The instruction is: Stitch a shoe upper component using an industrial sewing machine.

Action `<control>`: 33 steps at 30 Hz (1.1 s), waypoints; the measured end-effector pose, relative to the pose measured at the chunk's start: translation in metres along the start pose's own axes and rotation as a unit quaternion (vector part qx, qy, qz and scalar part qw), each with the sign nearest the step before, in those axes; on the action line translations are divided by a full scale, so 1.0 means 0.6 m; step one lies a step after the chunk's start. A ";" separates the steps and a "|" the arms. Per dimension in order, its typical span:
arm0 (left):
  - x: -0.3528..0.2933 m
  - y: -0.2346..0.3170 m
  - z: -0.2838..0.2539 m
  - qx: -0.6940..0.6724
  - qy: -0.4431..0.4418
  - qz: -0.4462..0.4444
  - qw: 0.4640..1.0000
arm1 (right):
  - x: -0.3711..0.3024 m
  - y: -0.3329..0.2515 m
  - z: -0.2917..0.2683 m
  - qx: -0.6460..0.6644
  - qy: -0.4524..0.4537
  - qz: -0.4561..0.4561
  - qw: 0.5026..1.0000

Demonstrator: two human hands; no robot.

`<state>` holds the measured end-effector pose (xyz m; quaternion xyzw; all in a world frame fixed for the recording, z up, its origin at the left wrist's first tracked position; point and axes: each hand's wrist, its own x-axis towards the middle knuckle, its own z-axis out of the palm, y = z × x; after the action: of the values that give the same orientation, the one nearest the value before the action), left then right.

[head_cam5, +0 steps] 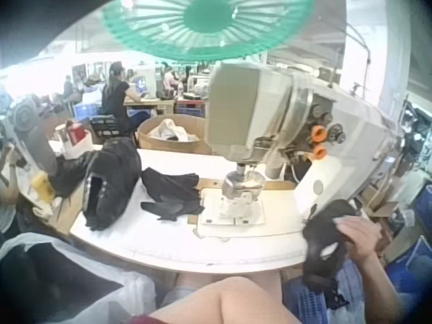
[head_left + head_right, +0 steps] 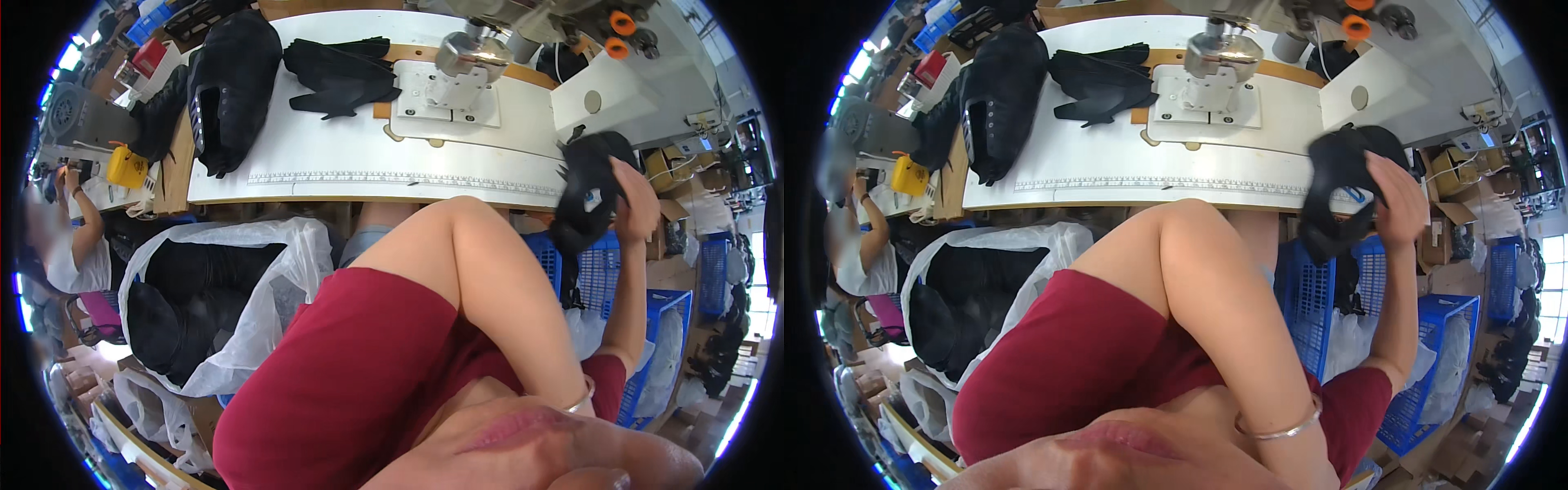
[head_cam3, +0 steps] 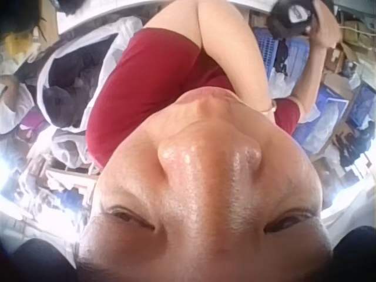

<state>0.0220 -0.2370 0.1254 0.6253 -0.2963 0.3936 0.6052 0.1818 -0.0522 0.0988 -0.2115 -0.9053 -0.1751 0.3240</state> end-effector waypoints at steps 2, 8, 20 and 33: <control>-0.006 0.025 0.000 -0.004 -0.006 0.014 1.000 | 0.064 -0.015 0.039 -0.003 -0.013 -0.062 0.998; -0.005 0.093 -0.059 0.055 -0.058 0.033 0.996 | 0.116 -0.026 0.066 0.005 -0.024 -0.129 0.991; 0.031 0.179 -0.151 0.169 -0.138 0.022 0.976 | 0.109 -0.021 0.059 0.025 -0.032 -0.069 0.997; 0.058 0.088 -0.122 0.042 -0.175 -0.055 0.982 | 0.028 0.015 0.051 0.027 0.035 0.073 0.996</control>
<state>-0.0148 -0.1660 0.1796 0.7248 -0.3457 0.2566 0.5379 0.1587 -0.0264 0.0891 -0.2623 -0.8797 -0.1338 0.3734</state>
